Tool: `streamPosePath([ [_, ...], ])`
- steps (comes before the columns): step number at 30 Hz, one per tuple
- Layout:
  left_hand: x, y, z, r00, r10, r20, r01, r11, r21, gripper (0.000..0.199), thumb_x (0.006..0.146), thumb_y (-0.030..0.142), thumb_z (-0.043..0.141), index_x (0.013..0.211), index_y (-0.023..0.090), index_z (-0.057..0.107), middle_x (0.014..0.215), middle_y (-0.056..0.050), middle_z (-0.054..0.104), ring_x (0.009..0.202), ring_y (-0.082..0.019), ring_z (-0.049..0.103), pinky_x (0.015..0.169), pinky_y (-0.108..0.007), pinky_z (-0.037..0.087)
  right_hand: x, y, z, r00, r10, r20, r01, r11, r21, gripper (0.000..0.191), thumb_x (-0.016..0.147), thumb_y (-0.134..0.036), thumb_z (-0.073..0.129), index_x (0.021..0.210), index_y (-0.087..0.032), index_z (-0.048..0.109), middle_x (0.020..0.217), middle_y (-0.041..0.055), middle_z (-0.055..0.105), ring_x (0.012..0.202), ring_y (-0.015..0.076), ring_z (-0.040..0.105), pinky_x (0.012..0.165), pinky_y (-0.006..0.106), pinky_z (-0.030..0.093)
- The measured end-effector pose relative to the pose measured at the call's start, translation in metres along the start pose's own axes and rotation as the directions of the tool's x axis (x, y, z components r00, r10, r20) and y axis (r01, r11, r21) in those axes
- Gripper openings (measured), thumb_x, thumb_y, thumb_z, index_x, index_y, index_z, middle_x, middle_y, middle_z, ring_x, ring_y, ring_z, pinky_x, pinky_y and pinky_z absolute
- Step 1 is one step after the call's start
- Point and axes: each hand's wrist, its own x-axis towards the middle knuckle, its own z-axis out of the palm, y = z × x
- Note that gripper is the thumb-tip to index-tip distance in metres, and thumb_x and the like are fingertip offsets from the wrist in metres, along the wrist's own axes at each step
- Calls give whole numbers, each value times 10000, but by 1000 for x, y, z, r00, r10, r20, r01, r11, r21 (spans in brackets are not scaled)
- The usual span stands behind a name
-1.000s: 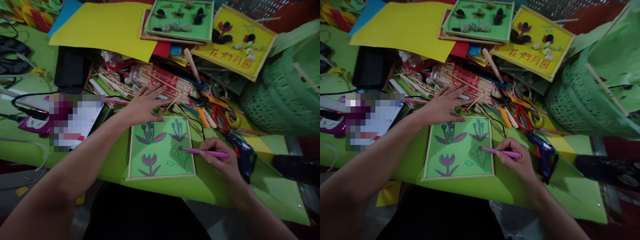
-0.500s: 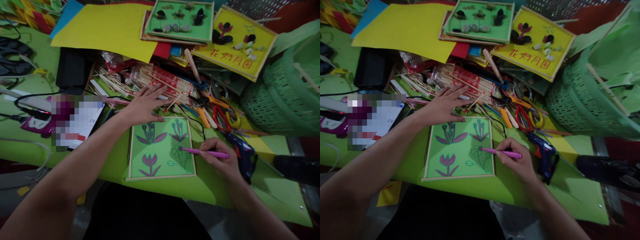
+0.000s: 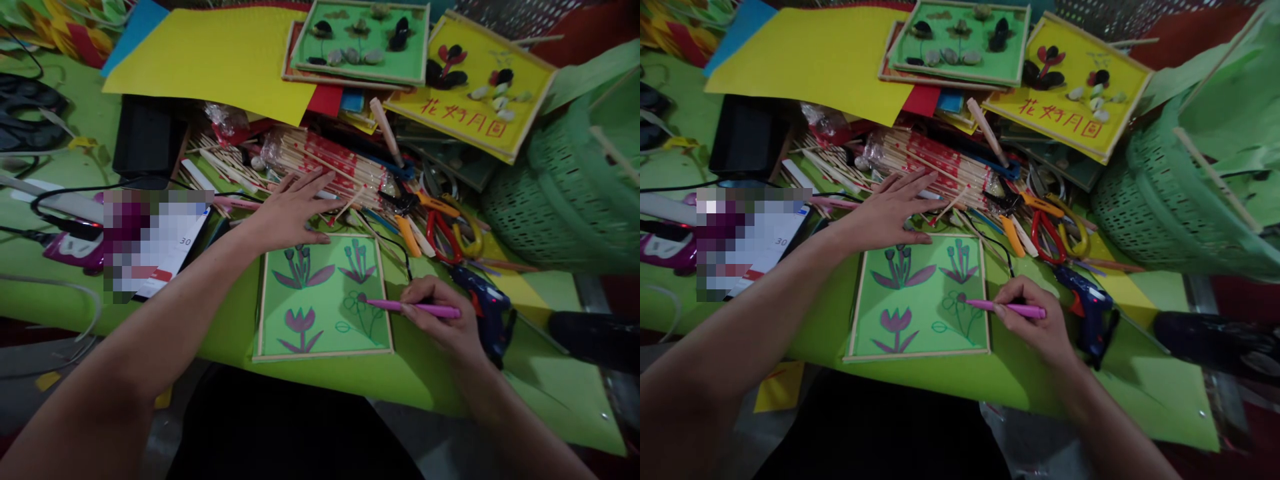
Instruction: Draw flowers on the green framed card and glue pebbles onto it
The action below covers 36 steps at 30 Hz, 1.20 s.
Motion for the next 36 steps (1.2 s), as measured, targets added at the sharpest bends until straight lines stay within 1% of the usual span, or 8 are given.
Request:
streamPosePath([
  [5, 0, 1, -1, 1000, -2, 9, 2, 1000, -1, 717, 920, 501, 699, 1573, 371, 432, 1747, -46, 172, 1608, -317, 153, 1284, -552, 89, 0, -2, 1, 1000, 15, 18, -15, 999, -29, 156, 857, -363, 793, 821, -247, 695, 768, 24, 684, 664, 184, 622, 592, 308, 490],
  [9, 0, 1, -1, 1000, -6, 11, 6, 1000, -12, 730, 906, 491, 712, 1572, 366, 438, 1746, -44, 174, 1607, -330, 149, 1286, -550, 75, 0, -1, 2, 999, 29, 27, -28, 998, -48, 157, 856, -377, 800, 841, -251, 706, 776, 22, 690, 663, 180, 624, 587, 300, 486],
  [15, 0, -1, 1, 1000, 4, -9, -4, 1000, 6, 744, 902, 477, 720, 1577, 361, 429, 1745, -57, 177, 1604, -329, 164, 1285, -546, 84, 0, -2, 3, 1000, 13, 9, -13, 1000, -4, 139, 867, -368, 797, 855, -262, 708, 796, 23, 702, 690, 185, 643, 613, 302, 501],
  [18, -1, -1, 1, 1000, 4, -17, -4, 1000, 0, 751, 891, 467, 731, 1574, 366, 435, 1742, -50, 194, 1599, -343, 179, 1287, -545, 91, -1, -1, 2, 1000, 22, 14, -22, 1000, -17, 138, 866, -370, 799, 871, -260, 715, 811, 30, 707, 691, 191, 648, 605, 308, 503],
  [23, -1, 1, 0, 1000, 0, -14, 0, 1000, -1, 736, 897, 462, 728, 1569, 358, 446, 1738, -62, 199, 1600, -339, 177, 1283, -561, 103, -1, 1, 2, 999, 17, 36, -15, 999, -52, 166, 862, -389, 799, 882, -244, 721, 819, 44, 704, 704, 198, 649, 596, 312, 515],
  [29, 0, 2, -1, 1000, -6, -12, 6, 1000, -8, 752, 885, 465, 743, 1569, 349, 450, 1739, -60, 197, 1600, -343, 176, 1286, -558, 98, 0, -2, 3, 998, 7, 66, -3, 998, -55, 120, 879, -376, 785, 891, -275, 723, 814, 26, 704, 687, 184, 646, 591, 292, 508],
  [36, -1, 2, -2, 1000, 3, -8, -3, 1000, -5, 730, 902, 465, 723, 1568, 351, 447, 1739, -68, 187, 1606, -313, 164, 1281, -565, 102, -1, 4, 2, 999, 4, 32, -2, 997, -72, 92, 890, -337, 779, 897, -271, 715, 818, 15, 691, 709, 177, 642, 618, 285, 499],
])
